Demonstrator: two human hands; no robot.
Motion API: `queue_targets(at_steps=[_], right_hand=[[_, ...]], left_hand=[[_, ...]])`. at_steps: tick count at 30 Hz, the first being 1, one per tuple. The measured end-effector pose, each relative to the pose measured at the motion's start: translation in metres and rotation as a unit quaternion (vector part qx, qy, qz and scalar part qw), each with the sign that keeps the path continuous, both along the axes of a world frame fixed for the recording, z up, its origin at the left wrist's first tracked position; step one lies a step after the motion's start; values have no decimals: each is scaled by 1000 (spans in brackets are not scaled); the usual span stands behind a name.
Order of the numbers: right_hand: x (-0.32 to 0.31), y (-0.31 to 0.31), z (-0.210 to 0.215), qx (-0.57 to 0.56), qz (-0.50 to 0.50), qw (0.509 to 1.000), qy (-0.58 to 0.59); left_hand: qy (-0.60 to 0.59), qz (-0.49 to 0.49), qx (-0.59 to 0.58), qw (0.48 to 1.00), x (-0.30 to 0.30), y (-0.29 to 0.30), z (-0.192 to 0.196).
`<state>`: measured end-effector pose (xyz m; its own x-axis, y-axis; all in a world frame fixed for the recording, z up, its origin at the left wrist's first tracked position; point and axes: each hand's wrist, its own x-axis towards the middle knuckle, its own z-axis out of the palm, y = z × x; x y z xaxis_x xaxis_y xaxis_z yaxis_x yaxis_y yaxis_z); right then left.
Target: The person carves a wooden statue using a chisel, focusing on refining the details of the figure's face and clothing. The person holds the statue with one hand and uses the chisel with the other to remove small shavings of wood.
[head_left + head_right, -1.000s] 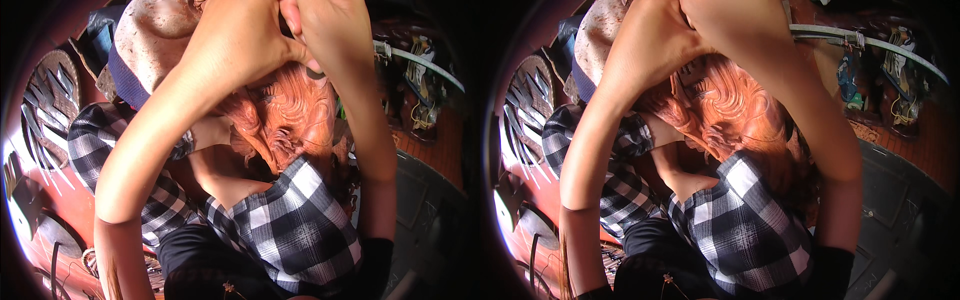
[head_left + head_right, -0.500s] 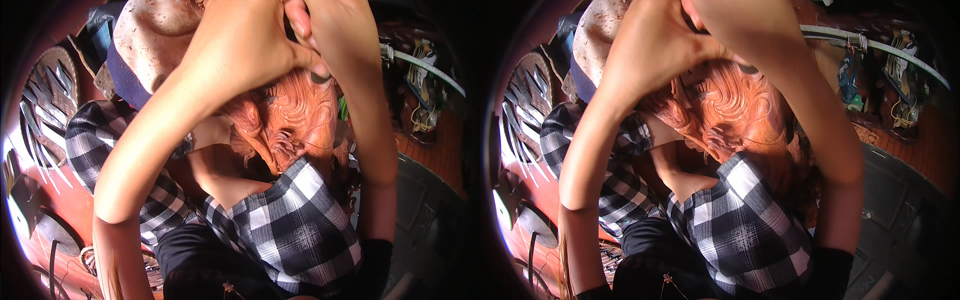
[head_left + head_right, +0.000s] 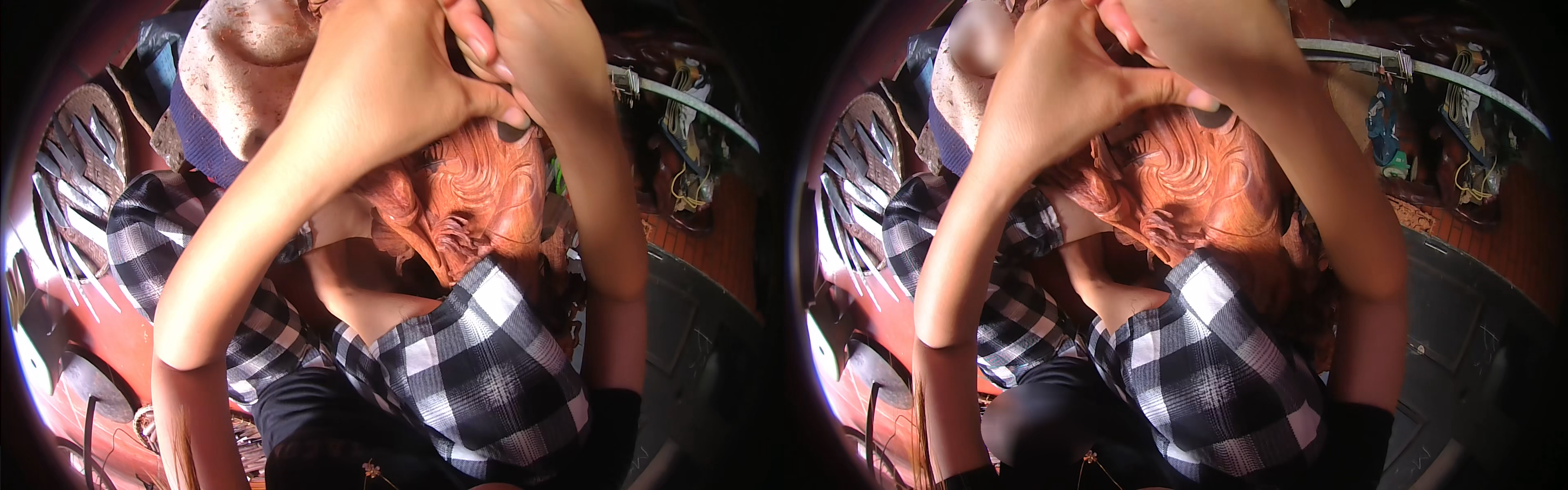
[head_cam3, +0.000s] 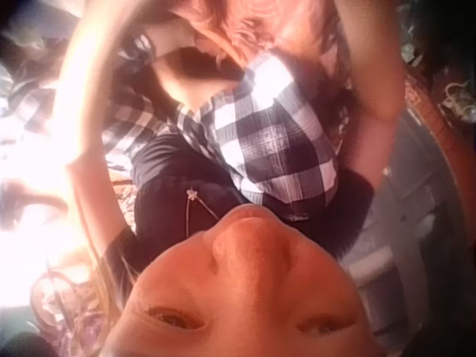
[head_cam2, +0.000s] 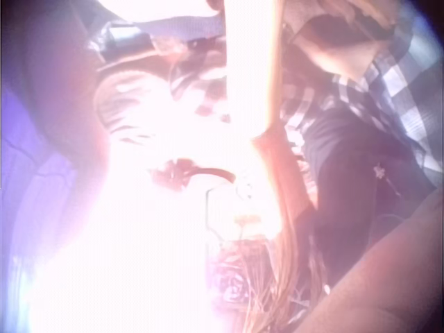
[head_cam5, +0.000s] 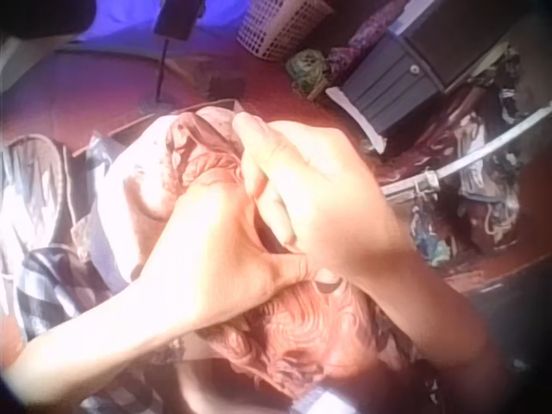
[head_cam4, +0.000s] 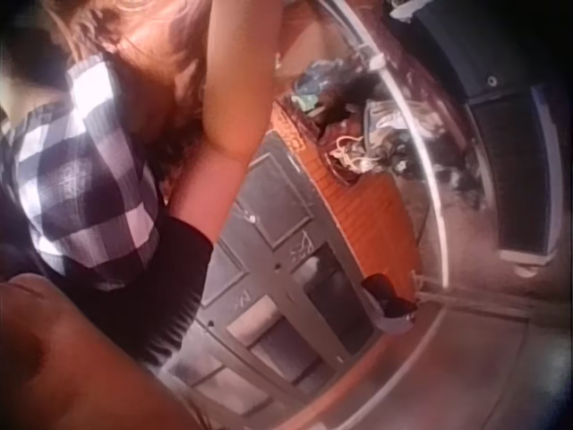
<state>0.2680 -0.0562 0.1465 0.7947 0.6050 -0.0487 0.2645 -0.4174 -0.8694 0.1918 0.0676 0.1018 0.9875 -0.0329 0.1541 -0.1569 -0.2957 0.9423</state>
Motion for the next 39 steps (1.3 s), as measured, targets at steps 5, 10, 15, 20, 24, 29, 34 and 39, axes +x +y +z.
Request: queue_targets(at_steps=[5, 10, 15, 20, 24, 29, 34, 39], right_hand=[[-6, 8, 11, 5, 5, 1000, -9], [3, 6, 6, 26, 29, 999, -14], [-1, 1, 3, 40, -23, 994, 103], [-3, 9, 10, 52, -20, 996, 76], [-3, 5, 5, 40, -33, 994, 93], [-3, 5, 1, 65, -20, 992, 111], [4, 7, 4, 54, 3, 998, 18], [15, 1, -8, 52, 50, 997, -7]], left_hand=[[123, -3, -65, 990, 12, 1, 25], [-33, 16, 8, 999, 2, -4, 2], [-18, -29, -8, 999, 3, 2, -2], [-95, -12, -203, 975, 17, -9, -29], [-82, 15, -52, 995, 7, -10, -23], [-74, 18, -46, 996, 8, -9, -27], [30, -45, -153, 987, 16, 12, -2], [-15, 23, -31, 999, 2, -6, 3]])
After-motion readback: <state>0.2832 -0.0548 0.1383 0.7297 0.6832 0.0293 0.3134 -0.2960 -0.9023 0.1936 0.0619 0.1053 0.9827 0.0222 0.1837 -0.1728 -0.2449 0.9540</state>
